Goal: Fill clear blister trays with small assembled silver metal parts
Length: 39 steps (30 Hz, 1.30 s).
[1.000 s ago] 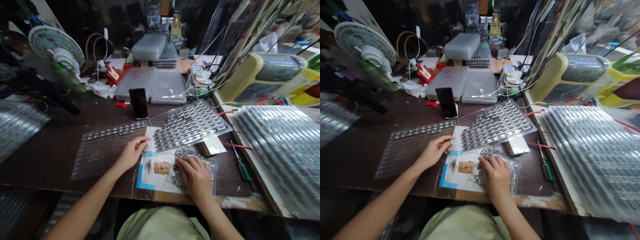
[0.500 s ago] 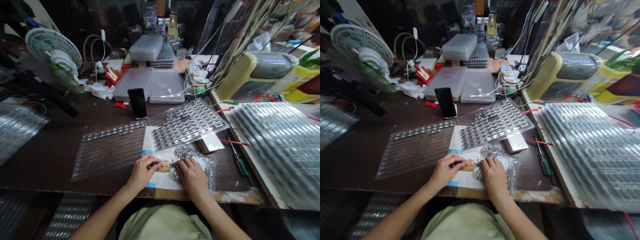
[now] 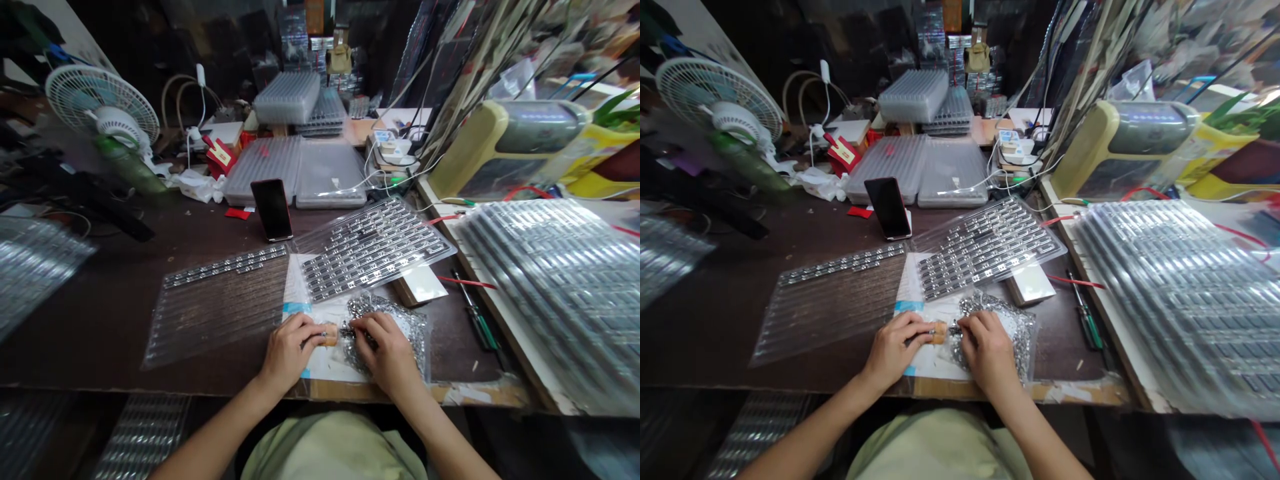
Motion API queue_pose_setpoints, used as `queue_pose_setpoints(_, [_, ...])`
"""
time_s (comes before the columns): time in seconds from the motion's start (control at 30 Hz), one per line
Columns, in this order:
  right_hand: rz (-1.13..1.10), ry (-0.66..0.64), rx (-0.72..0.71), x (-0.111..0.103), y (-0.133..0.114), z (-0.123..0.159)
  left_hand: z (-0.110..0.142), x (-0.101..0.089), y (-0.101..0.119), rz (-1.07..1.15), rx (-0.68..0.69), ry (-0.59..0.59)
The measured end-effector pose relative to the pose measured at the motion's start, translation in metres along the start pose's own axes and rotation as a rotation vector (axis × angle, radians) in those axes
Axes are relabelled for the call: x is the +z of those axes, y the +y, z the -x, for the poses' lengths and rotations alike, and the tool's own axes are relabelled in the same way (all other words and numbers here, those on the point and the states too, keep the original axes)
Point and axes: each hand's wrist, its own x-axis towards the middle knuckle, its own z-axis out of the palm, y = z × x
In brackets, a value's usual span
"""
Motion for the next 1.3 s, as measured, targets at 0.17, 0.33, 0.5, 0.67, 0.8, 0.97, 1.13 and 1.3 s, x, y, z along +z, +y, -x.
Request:
queue_pose_setpoints(0.17, [-0.008, -0.013, -0.006, 0.004, -0.004, -0.001, -0.001, 0.0, 0.003, 0.022, -0.005, -0.001])
queue_pose_setpoints(0.33, [0.1, -0.069, -0.031, 0.023, -0.014, -0.004, -0.002, 0.0, -0.004, 0.221, -0.074, 0.117])
queue_pose_setpoints(0.5, [0.162, -0.093, -0.026, 0.033, -0.025, -0.008, -0.002, 0.002, -0.013, 0.303, -0.106, 0.186])
queue_pose_setpoints(0.67, [0.169, -0.129, -0.051, 0.033, -0.025, -0.007, -0.002, 0.003, -0.014, 0.303, -0.102, 0.161])
queue_pose_setpoints(0.8, [0.155, -0.149, -0.03, 0.033, -0.028, -0.006, -0.002, 0.003, -0.014, 0.296, -0.102, 0.155])
queue_pose_setpoints(0.97, [0.223, -0.145, -0.048, 0.031, -0.026, -0.006, -0.002, 0.003, -0.014, 0.29, -0.1, 0.157])
queue_pose_setpoints(1.13, [0.335, -0.128, -0.179, 0.024, 0.0, 0.003, -0.002, 0.005, -0.013, 0.3, -0.121, 0.155])
queue_pose_setpoints(1.3, [0.332, -0.157, -0.268, 0.019, 0.013, 0.011, -0.005, 0.002, -0.01, 0.317, -0.175, 0.139])
